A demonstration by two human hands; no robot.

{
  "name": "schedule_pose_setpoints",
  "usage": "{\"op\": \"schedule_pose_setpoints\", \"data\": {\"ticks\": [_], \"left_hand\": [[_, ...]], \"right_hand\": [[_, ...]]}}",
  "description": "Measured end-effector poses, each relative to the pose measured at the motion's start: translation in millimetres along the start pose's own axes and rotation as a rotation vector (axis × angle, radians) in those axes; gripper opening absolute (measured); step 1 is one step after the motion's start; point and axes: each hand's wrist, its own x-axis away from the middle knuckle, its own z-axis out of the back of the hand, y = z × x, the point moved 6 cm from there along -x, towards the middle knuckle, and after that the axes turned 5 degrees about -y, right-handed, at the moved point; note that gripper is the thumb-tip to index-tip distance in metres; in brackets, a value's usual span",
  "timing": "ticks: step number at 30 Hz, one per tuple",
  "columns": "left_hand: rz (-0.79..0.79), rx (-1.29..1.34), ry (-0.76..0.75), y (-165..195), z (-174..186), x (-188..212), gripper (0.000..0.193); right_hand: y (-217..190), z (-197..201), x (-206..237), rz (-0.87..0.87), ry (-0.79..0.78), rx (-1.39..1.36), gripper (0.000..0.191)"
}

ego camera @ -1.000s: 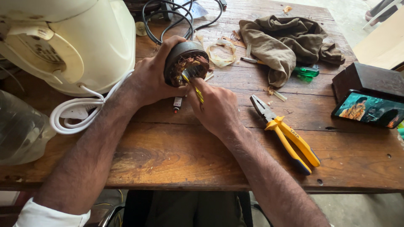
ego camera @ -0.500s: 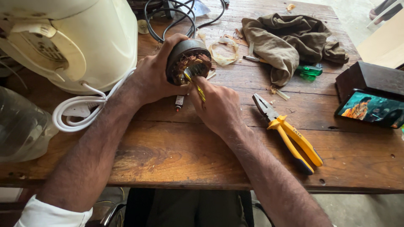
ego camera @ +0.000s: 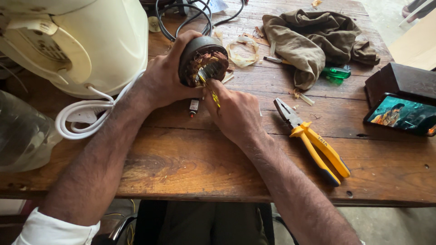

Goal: The person holds a motor housing and uses a screwdriver to scrape and clean the internal copper windings. They briefly switch to pliers to adjust a component, then continue scraping with the screwdriver.

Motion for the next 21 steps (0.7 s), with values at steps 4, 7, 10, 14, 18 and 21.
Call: {"op": "schedule_pose_setpoints", "data": {"ticks": [4,7,10,14,18,21], "left_hand": [[0.018,-0.002,-0.026,-1.9,-2.4,-0.3,0.104],[0.002,-0.014,-0.028,-1.8,-3.6,-0.7,0.105],[-0.004,-0.007,-0.03,-1.9,-4.2,0.0,0.105],[-0.003,-0.02,-0.028,-2.5,-2.5,0.8,0.105],[0.029,-0.016,-0.05,-4.0,-3.5,-1.8,0.106],[0.027,-0.025,-0.038,-2.7,-1.7,-1.2,0.106]], "right_hand": [[0.7,-0.7,-0.7,-0.012,-0.009,0.008,0.033],[1.9,-3.6,-0.9,-0.019,-0.035,-0.009,0.033],[2.0,-2.8,0.8,-0.004,-0.007,-0.002,0.032],[3.3,-5.3,-0.9,-0.012,-0.028,-0.007,0.032],[3.2,-6.1,-2.6,-0.015,-0.04,-0.001,0.033],[2.6,-5.3,-2.5,-0.013,-0.032,0.007,0.033]]}}
